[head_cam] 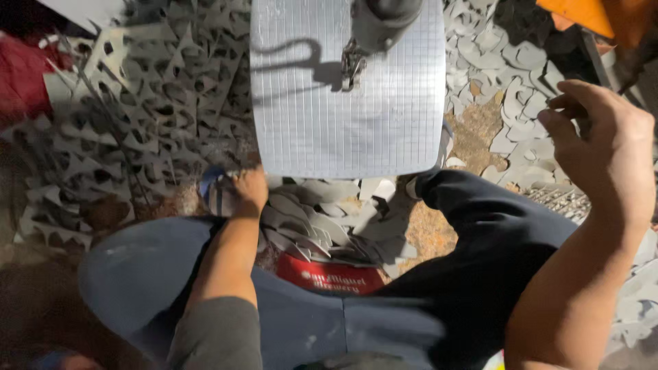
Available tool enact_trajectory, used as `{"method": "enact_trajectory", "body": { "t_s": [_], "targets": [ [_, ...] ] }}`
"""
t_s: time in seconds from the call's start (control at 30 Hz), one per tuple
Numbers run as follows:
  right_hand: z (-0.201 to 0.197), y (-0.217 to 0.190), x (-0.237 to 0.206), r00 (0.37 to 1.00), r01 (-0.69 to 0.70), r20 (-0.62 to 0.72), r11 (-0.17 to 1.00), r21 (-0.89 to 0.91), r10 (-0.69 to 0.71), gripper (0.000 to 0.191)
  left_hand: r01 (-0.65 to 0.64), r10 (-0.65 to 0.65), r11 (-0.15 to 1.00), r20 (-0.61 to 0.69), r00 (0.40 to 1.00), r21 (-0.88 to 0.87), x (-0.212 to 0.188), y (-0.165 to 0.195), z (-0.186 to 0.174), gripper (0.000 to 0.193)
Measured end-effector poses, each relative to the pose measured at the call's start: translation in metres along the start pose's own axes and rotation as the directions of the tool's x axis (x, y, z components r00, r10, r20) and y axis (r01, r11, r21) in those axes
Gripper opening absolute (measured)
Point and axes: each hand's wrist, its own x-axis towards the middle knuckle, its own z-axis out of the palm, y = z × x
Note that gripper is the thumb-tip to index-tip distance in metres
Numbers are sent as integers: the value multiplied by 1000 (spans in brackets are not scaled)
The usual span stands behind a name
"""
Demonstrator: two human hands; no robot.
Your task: The person sits cross-legged on the floor and uses a sewing machine to stitch individual gray fabric pieces. They repeatedly pick up a piece, position it under the needle, guide it through the machine, and place the finished piece into a pile on their lap.
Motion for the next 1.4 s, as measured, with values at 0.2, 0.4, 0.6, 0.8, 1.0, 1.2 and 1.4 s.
{"method": "enact_trajectory", "body": {
  "t_s": [0.2, 0.4, 0.6, 0.8, 1.0, 1.2, 1.4],
  "targets": [
    [6, -7, 2, 994, -101, 42, 985, 141, 96, 35, -95, 54, 979, -224, 973, -178, -3, -1, -6, 25],
    [6, -25, -1, 996, 88, -31, 989, 115, -85, 24, -107, 97, 983, -72, 993, -152, -11, 2, 2, 17],
    [24, -100, 11, 922, 362, -196, 923, 134, -334, 19, -27, 88, 924, 143, 986, -382, -6, -4, 0, 41],
    [79, -138, 16, 845, 511, 79, 842, 170, -529, 25, -94, 153, 873, 86, 984, -478, 0, -3, 1, 21],
    [83, -137, 19, 855, 503, 49, 848, 170, -517, 23, -96, 220, 865, 201, 955, -492, 5, -2, -1, 8],
    [86, -131, 17, 846, 522, 41, 841, 140, -532, 22, -235, 446, 864, 461, 767, -445, 15, -9, -5, 47],
    [95, -122, 14, 838, 536, 40, 835, 123, -544, 23, -296, 373, 926, 469, 801, -233, -3, -19, 1, 57]
  ]
}}
